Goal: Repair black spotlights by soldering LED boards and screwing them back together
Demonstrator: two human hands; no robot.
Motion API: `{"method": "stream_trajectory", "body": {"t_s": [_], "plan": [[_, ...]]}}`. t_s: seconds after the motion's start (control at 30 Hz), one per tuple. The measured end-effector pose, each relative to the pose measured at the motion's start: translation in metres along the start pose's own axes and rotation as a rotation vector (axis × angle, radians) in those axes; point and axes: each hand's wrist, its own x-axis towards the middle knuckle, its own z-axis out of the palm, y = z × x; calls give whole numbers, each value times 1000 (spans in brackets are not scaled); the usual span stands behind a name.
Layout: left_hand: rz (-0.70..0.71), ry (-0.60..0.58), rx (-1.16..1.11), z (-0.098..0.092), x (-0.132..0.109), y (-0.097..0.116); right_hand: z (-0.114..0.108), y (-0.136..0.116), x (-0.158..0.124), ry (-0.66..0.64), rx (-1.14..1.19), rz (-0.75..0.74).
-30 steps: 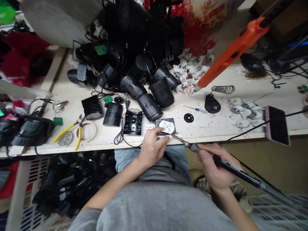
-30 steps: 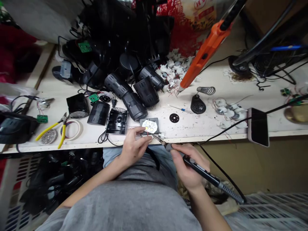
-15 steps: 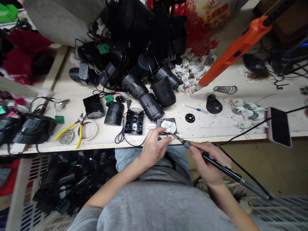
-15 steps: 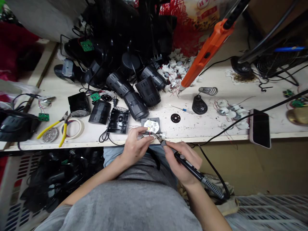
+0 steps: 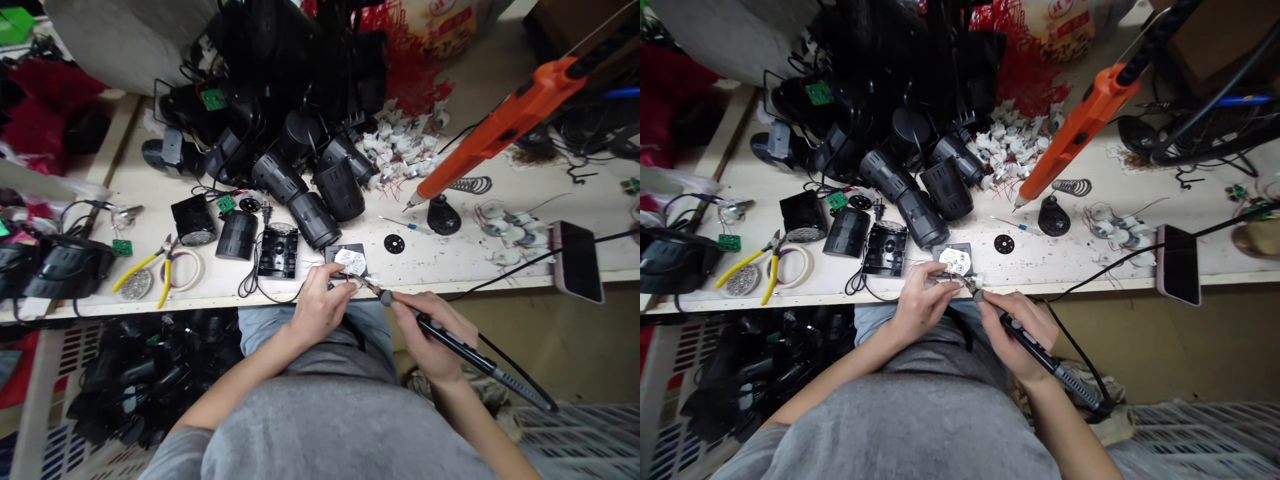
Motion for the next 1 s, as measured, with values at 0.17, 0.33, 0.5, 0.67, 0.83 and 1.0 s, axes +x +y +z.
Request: {"method": "stream_trajectory", "body": {"t_s": [0.17,0.33,0.5,0.67,0.83,1.0], "plan": [[2,7,-15,0,0,-1,0,-2,2,0,25,-22],[-5,11,-31,1,0,-2,0,-3,3,1,28,-24],[-29,6,-68,2,-1,-3,0,-2,4,-7,20,-25],[-66,19,-124,2,-1,-4,1,-3,5,15,41,-28],[-68,32,-143,3,-1,-5,2,-4,5,27,53,-13],[-81,20,-151,3,-1,-5,2,-3,5,20,11,-23]]}}
